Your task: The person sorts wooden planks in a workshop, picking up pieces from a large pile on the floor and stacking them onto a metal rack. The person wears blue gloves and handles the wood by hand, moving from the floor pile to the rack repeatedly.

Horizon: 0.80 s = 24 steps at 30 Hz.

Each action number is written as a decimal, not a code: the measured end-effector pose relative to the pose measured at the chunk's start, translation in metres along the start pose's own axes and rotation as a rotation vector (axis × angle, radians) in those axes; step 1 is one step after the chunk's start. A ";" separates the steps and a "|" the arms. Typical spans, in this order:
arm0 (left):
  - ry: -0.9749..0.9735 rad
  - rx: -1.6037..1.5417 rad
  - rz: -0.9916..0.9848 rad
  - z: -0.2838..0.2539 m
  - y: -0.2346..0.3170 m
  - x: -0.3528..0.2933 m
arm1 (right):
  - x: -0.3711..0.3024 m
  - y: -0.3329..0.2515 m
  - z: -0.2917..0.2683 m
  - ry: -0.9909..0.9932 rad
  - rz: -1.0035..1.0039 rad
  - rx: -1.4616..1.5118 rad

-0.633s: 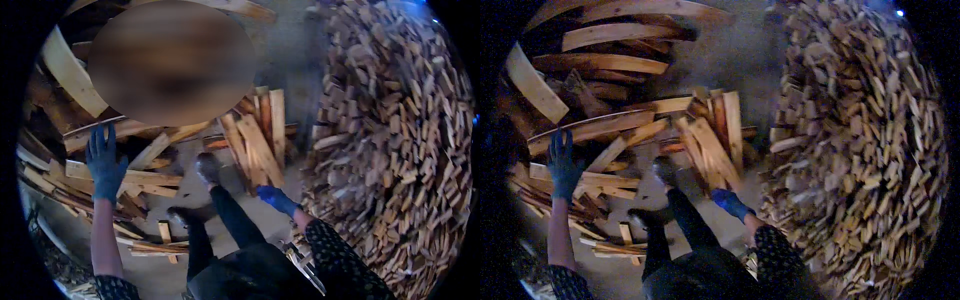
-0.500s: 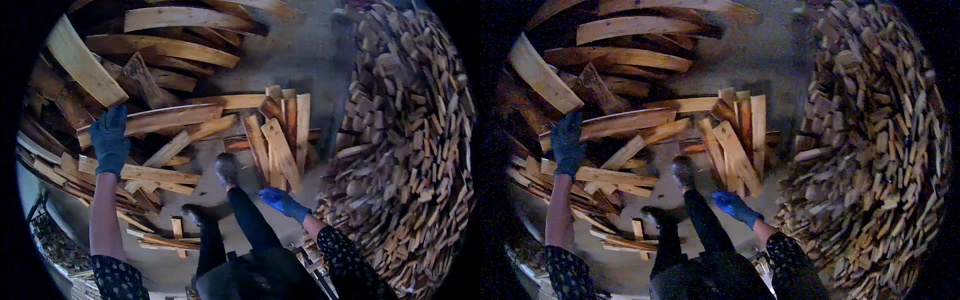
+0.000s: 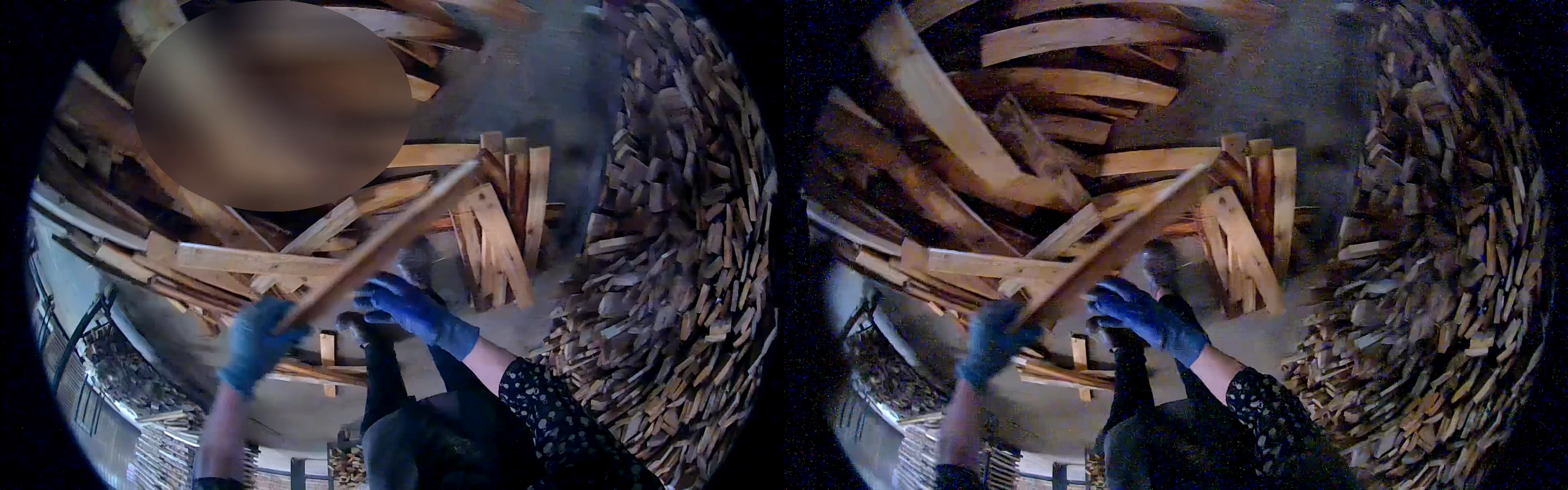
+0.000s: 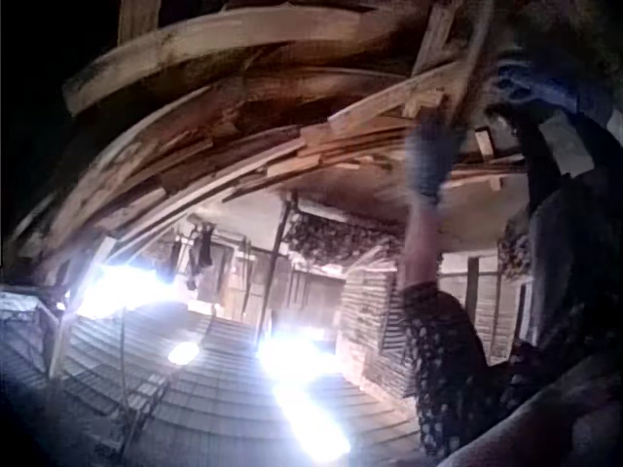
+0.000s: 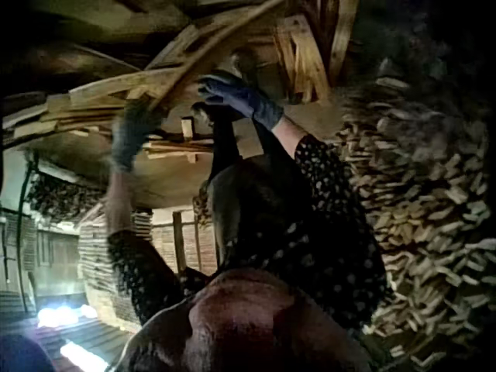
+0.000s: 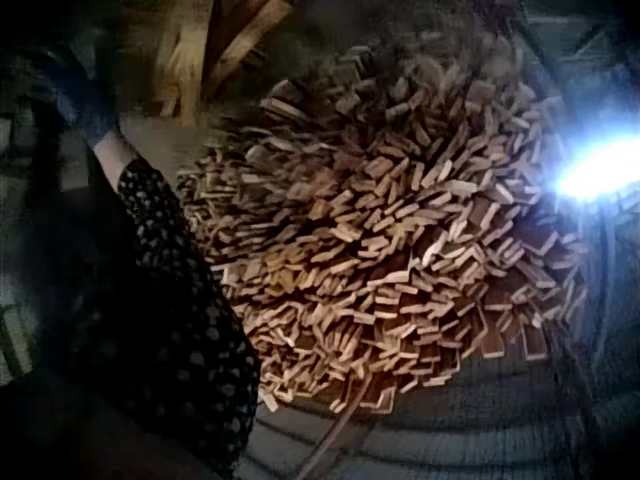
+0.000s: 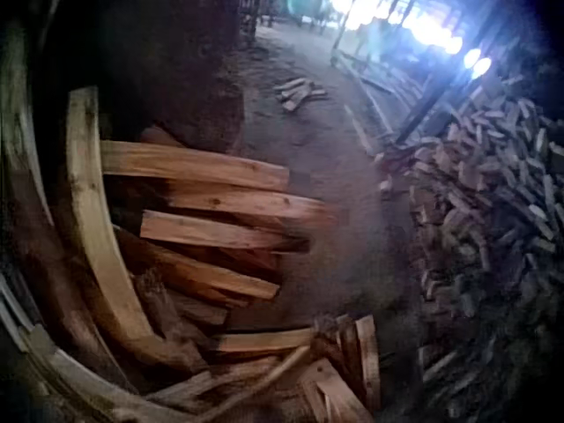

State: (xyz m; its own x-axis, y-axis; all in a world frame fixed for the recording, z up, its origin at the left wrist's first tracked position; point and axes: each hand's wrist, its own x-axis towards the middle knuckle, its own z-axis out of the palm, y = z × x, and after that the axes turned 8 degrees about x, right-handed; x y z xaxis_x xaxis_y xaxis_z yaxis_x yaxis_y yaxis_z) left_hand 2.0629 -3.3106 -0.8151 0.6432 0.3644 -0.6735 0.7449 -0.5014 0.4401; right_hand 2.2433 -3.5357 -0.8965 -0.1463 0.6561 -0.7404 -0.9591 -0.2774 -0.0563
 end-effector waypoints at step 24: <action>0.806 -1.848 -0.811 0.231 -0.077 0.099 | -0.038 -0.054 -0.139 0.398 -0.472 -1.590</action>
State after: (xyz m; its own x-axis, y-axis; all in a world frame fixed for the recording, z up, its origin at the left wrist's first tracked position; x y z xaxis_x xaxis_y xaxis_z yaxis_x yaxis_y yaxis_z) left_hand 2.0280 -3.4170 -1.0533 -0.2668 0.4577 -0.8482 -0.2188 0.8283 0.5158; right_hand 2.3342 -3.6430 -0.9588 0.3602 0.7463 -0.5598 0.3069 -0.6614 -0.6843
